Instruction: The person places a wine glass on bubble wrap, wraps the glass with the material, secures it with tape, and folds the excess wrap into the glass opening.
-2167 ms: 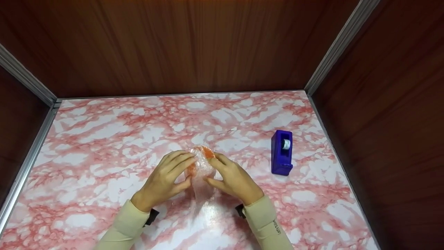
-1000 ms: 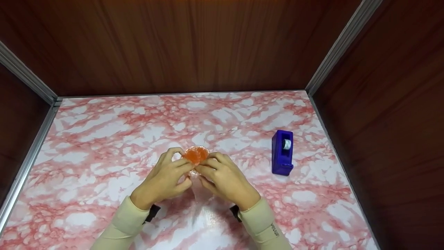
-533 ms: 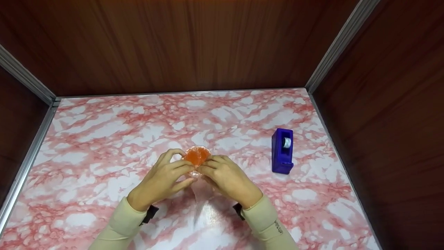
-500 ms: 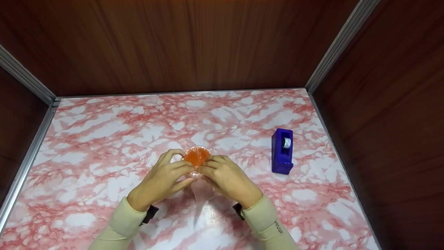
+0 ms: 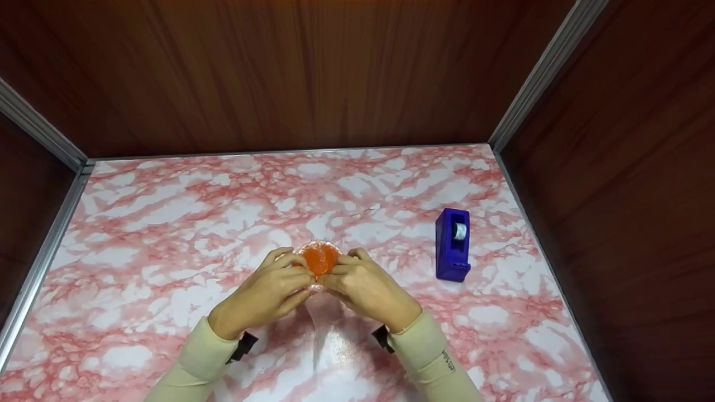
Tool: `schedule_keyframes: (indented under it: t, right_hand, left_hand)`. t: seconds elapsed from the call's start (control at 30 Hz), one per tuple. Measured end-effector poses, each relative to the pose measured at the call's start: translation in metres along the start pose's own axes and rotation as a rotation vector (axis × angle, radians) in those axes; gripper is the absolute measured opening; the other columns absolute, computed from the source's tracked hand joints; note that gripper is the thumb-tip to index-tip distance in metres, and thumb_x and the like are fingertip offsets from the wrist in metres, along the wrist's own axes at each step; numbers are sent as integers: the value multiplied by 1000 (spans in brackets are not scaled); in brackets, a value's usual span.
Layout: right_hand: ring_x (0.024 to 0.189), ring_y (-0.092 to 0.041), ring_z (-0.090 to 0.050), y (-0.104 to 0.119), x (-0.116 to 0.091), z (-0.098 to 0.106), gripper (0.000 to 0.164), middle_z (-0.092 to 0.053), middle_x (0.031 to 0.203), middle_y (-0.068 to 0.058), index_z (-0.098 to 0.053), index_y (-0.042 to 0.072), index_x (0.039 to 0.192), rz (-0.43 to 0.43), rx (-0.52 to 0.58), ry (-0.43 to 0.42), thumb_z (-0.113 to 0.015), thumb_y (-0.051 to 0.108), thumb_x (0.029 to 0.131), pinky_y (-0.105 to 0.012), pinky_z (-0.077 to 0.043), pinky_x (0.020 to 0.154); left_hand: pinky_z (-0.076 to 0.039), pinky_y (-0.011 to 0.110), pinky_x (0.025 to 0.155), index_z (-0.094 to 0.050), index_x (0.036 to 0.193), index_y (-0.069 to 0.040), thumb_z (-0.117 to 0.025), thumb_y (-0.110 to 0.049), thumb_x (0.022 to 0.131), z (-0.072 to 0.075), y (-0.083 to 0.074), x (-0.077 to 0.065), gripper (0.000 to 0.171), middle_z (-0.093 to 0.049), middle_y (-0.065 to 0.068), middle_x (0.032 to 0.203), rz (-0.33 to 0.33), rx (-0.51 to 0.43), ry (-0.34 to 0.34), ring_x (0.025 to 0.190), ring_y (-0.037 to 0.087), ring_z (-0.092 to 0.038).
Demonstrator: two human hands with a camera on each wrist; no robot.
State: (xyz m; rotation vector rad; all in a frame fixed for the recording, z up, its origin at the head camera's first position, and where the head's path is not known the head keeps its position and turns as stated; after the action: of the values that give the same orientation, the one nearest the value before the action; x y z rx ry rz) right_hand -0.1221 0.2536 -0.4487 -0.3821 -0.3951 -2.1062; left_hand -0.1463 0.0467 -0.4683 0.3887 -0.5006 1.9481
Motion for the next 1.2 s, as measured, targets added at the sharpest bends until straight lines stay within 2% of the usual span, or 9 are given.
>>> schedule_keyframes:
  t: [0.13, 0.3, 0.47, 0.6, 0.73, 0.83, 0.97, 1.07, 1.2]
  right_hand:
    - [87, -19, -63, 0, -1, -3, 20, -74, 97, -1, -78, 10, 103, -26, 16, -25, -80, 10, 84, -38, -45, 84]
    - [97, -21, -63, 0, -4, -6, 20, -71, 104, -2, -74, 9, 109, -59, 37, -58, -74, 9, 89, -39, -47, 92]
    - [115, -24, -60, 2, -9, -1, 41, -66, 123, -6, -67, 5, 127, -84, 94, -42, -72, 5, 86, -41, -46, 102]
    - [121, -27, -57, 4, -10, 1, 51, -62, 132, -10, -60, 1, 135, -97, 67, -29, -72, -1, 85, -41, -46, 103]
    - [117, -27, -60, 6, -6, 2, 41, -65, 126, -10, -67, 3, 125, -86, 14, -11, -75, -1, 84, -41, -49, 100]
    - [109, -25, -63, 6, -1, 3, 28, -69, 116, -7, -71, 7, 114, -72, -32, 38, -74, 2, 87, -40, -51, 95]
    - [98, -22, -64, 3, 6, 5, 18, -71, 102, -4, -72, 8, 105, -28, -64, 100, -73, 4, 88, -38, -52, 89]
    - [93, -21, -63, -1, 9, 6, 17, -71, 96, -3, -73, 8, 102, 13, -53, 118, -74, 3, 86, -37, -52, 87]
    - [88, -20, -62, -5, 8, 7, 15, -71, 91, -2, -73, 8, 100, 56, -34, 108, -75, 6, 86, -36, -50, 83]
  left_hand:
    - [-37, 52, 105, -70, 88, -20, -68, -24, 96, 0, 2, -1, 10, -70, -12, 89, 0, -17, -6, 104, 14, -57]
    - [-36, 52, 106, -66, 86, -20, -65, -27, 97, -2, 5, 0, 13, -68, -12, 92, 65, -41, -12, 108, 14, -56]
    - [-38, 48, 106, -66, 89, -19, -63, -27, 96, -5, 6, 1, 11, -69, -10, 97, 72, -69, 7, 112, 14, -55]
    - [-38, 45, 105, -65, 87, -20, -65, -27, 94, -3, 7, 0, 10, -69, -11, 97, 82, -72, 12, 112, 14, -55]
    - [-40, 46, 103, -60, 80, -20, -64, -28, 90, -1, 3, 2, 13, -66, -12, 89, 105, -49, 41, 109, 14, -55]
    - [-40, 48, 102, -55, 76, -21, -62, -28, 86, 1, 0, 5, 14, -58, -12, 77, 135, -28, 85, 106, 14, -54]
    - [-39, 52, 103, -55, 78, -21, -62, -31, 85, 1, -2, 7, 14, -51, -12, 72, 156, 1, 151, 102, 14, -54]
    - [-39, 52, 104, -62, 85, -20, -65, -36, 91, -1, -3, 7, 17, -60, -12, 80, 128, 51, 173, 103, 14, -55]
    - [-39, 50, 105, -69, 88, -20, -68, -36, 94, -2, -3, 6, 18, -69, -11, 88, 50, 100, 143, 103, 13, -56]
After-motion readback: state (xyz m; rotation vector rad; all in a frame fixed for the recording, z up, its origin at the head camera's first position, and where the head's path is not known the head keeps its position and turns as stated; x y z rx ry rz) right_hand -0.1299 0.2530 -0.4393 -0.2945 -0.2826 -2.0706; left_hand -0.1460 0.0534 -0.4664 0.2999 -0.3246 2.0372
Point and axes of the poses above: each hand's wrist, its own x-axis towards the middle knuckle, its own z-axis out of the back of the hand, y = z × x, the point moved 2 cm from there along x, towards the middle knuckle
